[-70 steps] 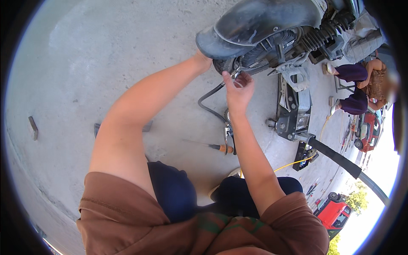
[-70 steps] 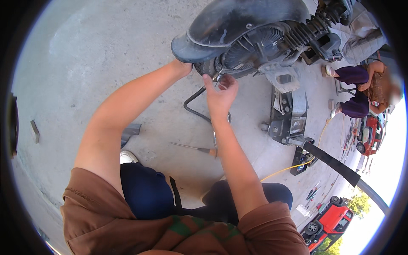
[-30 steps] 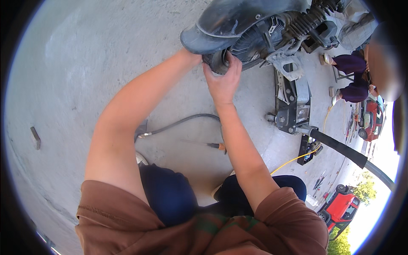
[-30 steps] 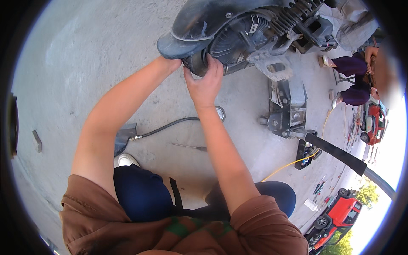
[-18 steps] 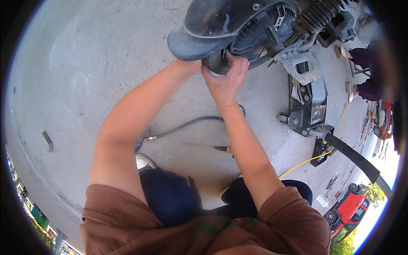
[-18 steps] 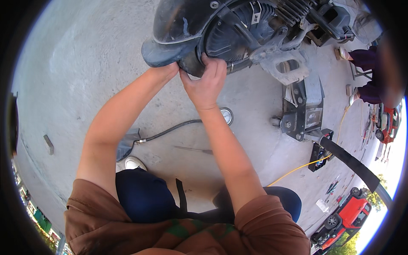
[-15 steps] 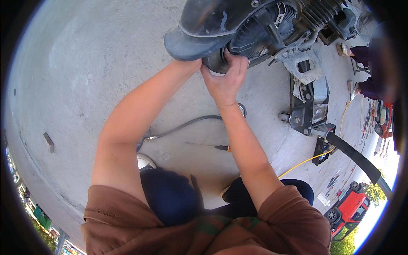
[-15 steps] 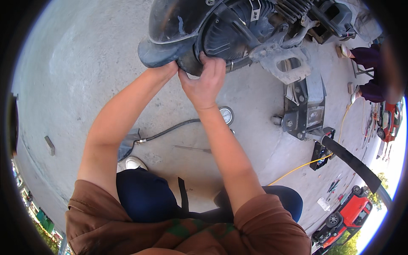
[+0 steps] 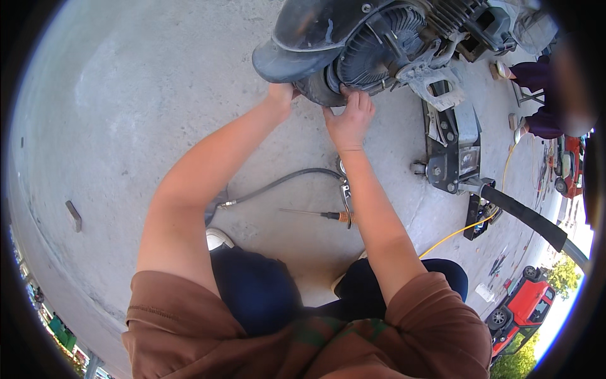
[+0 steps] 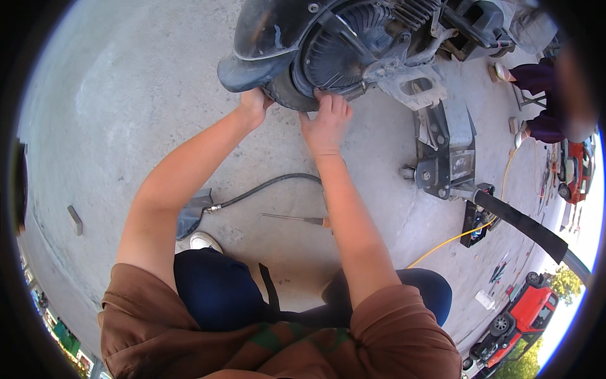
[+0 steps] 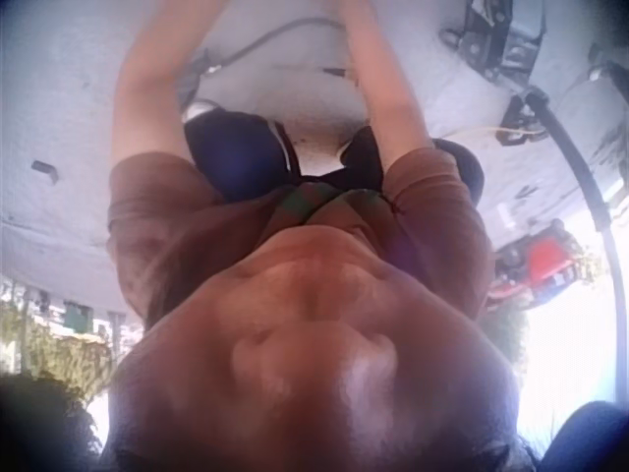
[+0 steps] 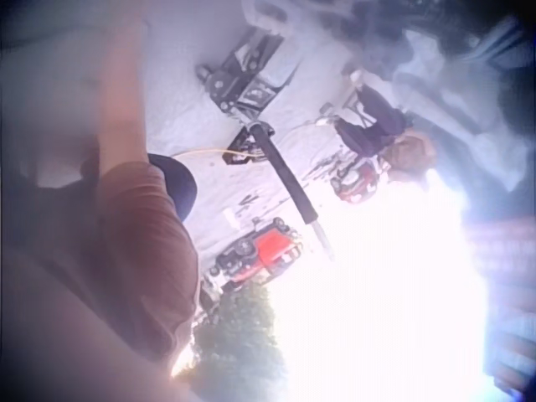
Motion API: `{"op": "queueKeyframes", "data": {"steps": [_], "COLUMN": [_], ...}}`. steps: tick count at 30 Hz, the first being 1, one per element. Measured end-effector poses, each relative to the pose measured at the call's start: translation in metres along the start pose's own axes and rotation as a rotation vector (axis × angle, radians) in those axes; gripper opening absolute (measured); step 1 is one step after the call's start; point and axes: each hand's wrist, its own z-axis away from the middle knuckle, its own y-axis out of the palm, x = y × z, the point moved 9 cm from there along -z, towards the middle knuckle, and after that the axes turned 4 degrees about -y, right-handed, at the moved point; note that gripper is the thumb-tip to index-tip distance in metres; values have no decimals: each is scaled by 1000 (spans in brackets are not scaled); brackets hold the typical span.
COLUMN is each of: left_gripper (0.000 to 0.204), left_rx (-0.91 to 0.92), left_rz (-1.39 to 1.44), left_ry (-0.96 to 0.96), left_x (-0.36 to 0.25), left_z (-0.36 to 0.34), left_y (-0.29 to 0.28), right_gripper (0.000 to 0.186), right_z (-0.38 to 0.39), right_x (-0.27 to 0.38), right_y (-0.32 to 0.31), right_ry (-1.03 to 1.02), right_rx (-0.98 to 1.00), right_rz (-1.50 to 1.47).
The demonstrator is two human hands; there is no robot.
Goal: The person works on a motorcycle's rear wheel area, using a tire pressure gauge to check the tire, then uses a screwdriver and a pneumatic impact wrench to adjust components near the wheel. The person remains crouched throughout, handling tools and the wheel assembly.
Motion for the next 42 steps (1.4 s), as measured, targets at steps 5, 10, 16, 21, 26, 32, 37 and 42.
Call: {"op": "queueKeyframes", "data": {"steps": [5,10,16,21,26,32,37,42], "left_gripper": [42,43,43,44,45,47,50,53], "left_rx": [382,533,554,555,474,217,11,429], "left_rz": [-167,-136,-132,-139,-112,19,-161,-228], "left_ry": [358,564,686,732,700,404,155,485], "left_x": [-66,-82,-91,-81,-79,-36,-18,-80], "left_z": [2,28,40,38,23,-12,12,26], "left_y": [18,55,61,60,49,6,6,37], "right_gripper": [64,70,62,55,53,54,62,67], "right_z": [-6,-16,-16,-14,-13,-7,4,-16], "right_x": [24,66,53,48,43,32,-11,54], "right_y": [-20,-16,-11,-8,-7,-4,1,-26], "right_ry": [13,77,90,48,22,-5,-48,-5], "right_rx": [-4,-178,-233,-291,-301,-203,27,-98], "right_rz": [-14,-210,-259,-280,-285,-232,47,-189]}}
